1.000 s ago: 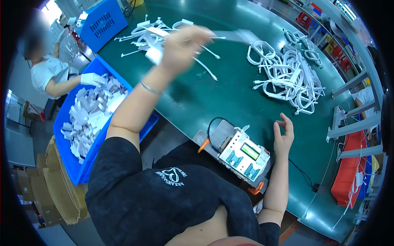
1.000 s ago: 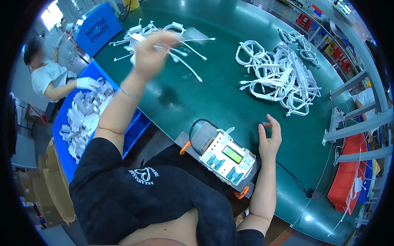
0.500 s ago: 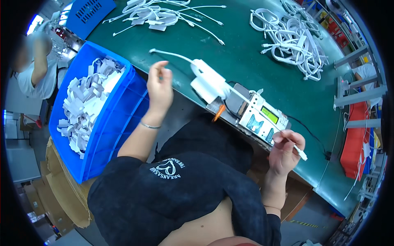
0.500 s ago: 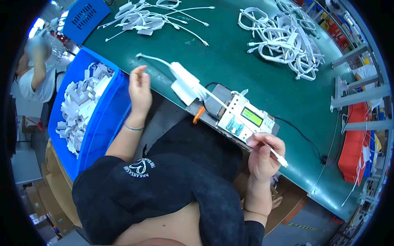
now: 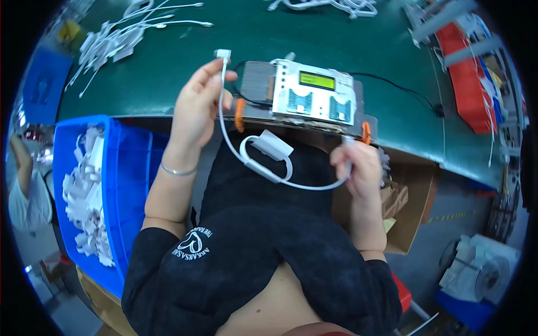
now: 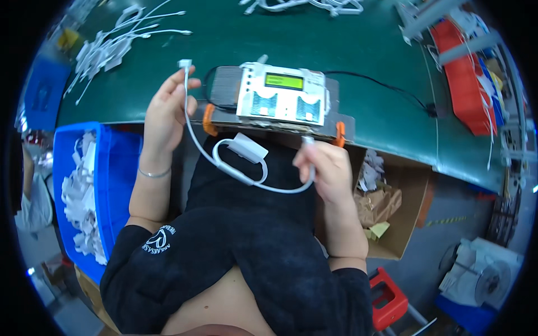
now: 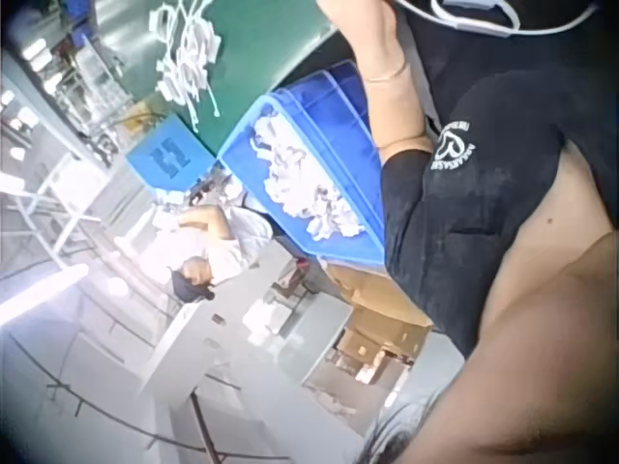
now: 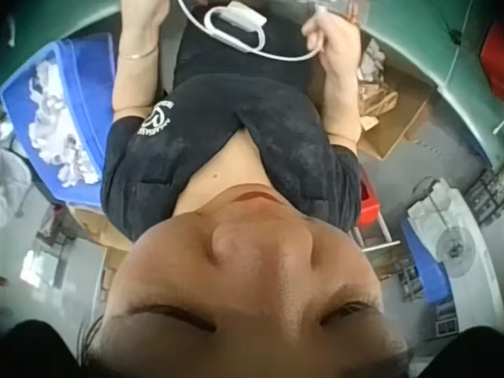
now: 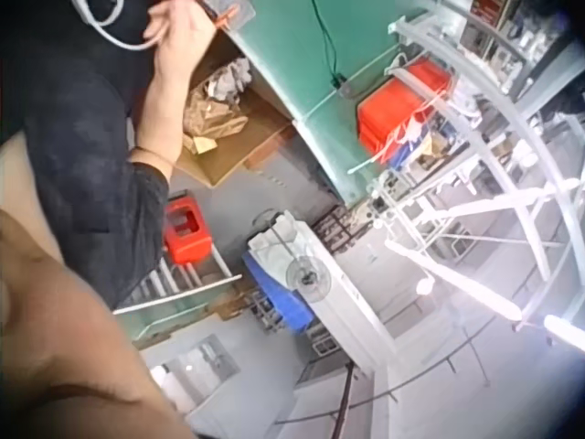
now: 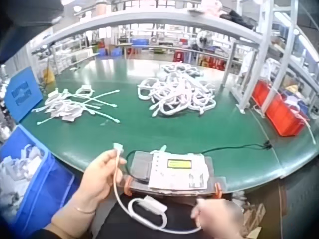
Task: Test white power cables using a digital testing machine on a factory assembly line.
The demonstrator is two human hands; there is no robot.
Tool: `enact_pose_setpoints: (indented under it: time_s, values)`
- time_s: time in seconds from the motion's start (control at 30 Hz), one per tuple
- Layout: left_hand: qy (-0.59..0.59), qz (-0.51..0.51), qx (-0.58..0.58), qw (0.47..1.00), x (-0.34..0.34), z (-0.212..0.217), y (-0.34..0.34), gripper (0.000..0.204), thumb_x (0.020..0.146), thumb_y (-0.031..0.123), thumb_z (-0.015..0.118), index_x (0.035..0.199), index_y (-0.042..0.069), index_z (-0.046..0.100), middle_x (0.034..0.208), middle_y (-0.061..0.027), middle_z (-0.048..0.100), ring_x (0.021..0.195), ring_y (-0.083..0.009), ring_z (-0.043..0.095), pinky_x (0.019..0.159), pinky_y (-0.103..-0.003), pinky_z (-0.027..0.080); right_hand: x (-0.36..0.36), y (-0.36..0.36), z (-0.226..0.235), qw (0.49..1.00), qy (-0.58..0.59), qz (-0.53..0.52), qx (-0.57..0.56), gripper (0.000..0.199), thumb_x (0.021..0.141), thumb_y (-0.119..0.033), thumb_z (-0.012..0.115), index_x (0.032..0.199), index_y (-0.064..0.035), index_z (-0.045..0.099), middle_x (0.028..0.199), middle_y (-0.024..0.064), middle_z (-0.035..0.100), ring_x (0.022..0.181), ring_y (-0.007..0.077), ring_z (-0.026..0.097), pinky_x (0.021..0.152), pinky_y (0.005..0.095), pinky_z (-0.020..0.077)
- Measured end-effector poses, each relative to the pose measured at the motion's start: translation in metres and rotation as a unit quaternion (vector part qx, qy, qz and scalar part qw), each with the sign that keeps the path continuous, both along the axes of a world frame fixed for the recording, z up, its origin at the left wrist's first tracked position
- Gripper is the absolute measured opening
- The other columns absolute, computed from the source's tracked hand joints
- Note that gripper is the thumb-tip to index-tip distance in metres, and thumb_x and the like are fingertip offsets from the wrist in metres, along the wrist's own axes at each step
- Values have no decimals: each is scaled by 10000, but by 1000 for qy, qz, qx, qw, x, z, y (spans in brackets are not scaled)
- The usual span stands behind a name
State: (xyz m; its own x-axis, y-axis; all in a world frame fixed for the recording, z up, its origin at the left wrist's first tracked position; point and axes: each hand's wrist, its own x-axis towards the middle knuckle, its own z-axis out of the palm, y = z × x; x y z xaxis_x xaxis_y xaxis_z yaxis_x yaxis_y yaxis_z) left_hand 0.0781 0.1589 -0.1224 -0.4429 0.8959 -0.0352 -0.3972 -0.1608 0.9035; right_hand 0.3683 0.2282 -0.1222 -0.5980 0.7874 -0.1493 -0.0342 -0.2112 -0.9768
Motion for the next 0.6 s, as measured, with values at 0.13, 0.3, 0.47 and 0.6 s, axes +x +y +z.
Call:
enact_pose_setpoints:
  time_s: [0.13, 0.3, 0.47, 0.6]
  values:
    - [131, -62, 44, 989, 48, -1, -3, 185, 900, 70, 533, 1048, -41, 544, 899, -69, 588, 658, -76, 534, 563, -182, 429, -17, 6, -36, 993, 26, -80, -88, 260, 875, -133, 570, 641, -19, 562, 509, 30, 519, 411, 83, 447, 492, 203, 393]
    - [278, -81, 35, 956, 63, 7, -4, 180, 861, 108, 622, 993, -3, 570, 691, -15, 577, 562, -46, 525, 491, -191, 416, -22, 7, -41, 989, 34, -140, -42, 249, 861, -120, 594, 630, -31, 569, 546, 32, 541, 412, 60, 427, 459, 188, 351]
    - [519, -95, 66, 847, 69, 11, 5, 113, 793, 116, 663, 811, 21, 605, 631, -81, 579, 516, -197, 567, 469, -280, 436, -17, 7, -40, 988, -2, -153, -6, 229, 844, -112, 615, 633, -29, 583, 581, 20, 558, 416, 31, 409, 412, 176, 286]
    - [607, -87, 48, 788, 68, 1, 3, 83, 800, 97, 639, 781, 29, 595, 667, -79, 578, 555, -224, 567, 482, -295, 430, -22, 4, -34, 984, -33, -171, 35, 271, 841, -108, 613, 588, -23, 565, 493, -6, 493, 396, 35, 387, 408, 190, 263]
